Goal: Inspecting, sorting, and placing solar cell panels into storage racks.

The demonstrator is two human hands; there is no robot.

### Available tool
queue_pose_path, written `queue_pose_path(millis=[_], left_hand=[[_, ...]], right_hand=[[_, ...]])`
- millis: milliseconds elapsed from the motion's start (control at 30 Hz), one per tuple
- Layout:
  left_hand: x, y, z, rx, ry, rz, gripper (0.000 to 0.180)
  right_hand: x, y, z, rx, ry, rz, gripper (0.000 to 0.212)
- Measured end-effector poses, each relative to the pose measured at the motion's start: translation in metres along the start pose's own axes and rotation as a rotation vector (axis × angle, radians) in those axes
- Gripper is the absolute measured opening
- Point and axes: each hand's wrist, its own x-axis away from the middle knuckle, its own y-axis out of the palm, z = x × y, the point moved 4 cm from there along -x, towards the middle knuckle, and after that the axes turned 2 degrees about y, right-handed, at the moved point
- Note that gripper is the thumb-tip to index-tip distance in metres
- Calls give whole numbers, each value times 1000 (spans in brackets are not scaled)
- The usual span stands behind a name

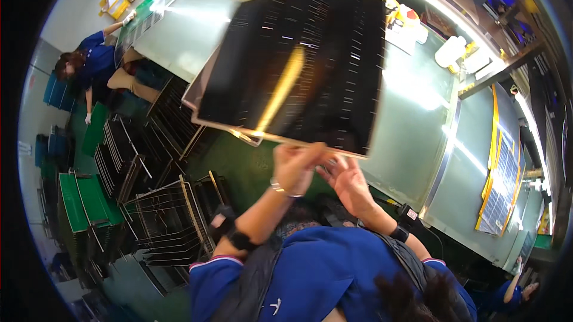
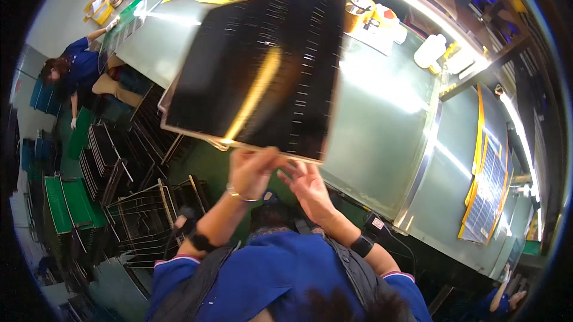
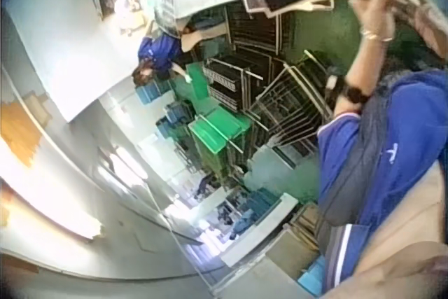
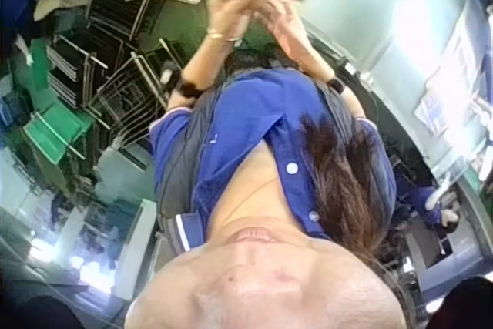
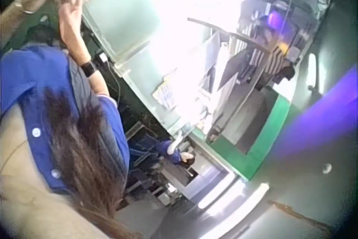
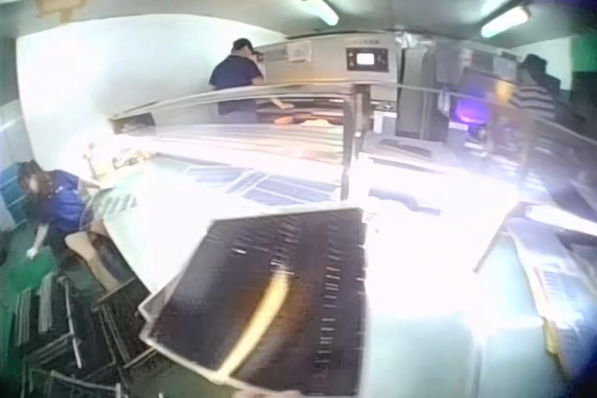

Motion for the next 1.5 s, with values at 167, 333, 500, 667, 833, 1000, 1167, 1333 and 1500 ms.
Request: queue_pose_path(millis=[167, 333, 500, 667, 833, 1000, 1167, 1333, 1500], left_hand=[[15, 81, -118, 77, -312, -176, 14], [50, 71, -157, -234, -938, -437, 33], [7, 2, -94, -829, -262, -370, 25], [-37, -91, 1, -1998, 423, -97, 63], [-66, -158, 10, -2193, 162, -150, 80], [-75, -141, 18, -2167, 152, -261, 70], [-78, -84, 8, -2008, 384, -536, 54], [-81, -51, -18, -1594, 387, -697, 44], [-112, -68, -35, -1508, 548, -715, 44]], right_hand=[[58, -53, -75, 110, -271, 453, 24], [125, -124, -89, -199, -144, 826, 21], [152, -162, -104, -229, -137, 902, 20], [148, -152, -109, -281, -183, 891, 19], [158, -151, -94, -334, -205, 834, 18], [188, -150, -53, -454, -90, 1026, 18], [193, -135, -28, -546, -53, 1151, 17], [192, -124, -27, -485, -128, 1127, 16], [195, -103, -39, -307, -238, 1154, 12]])
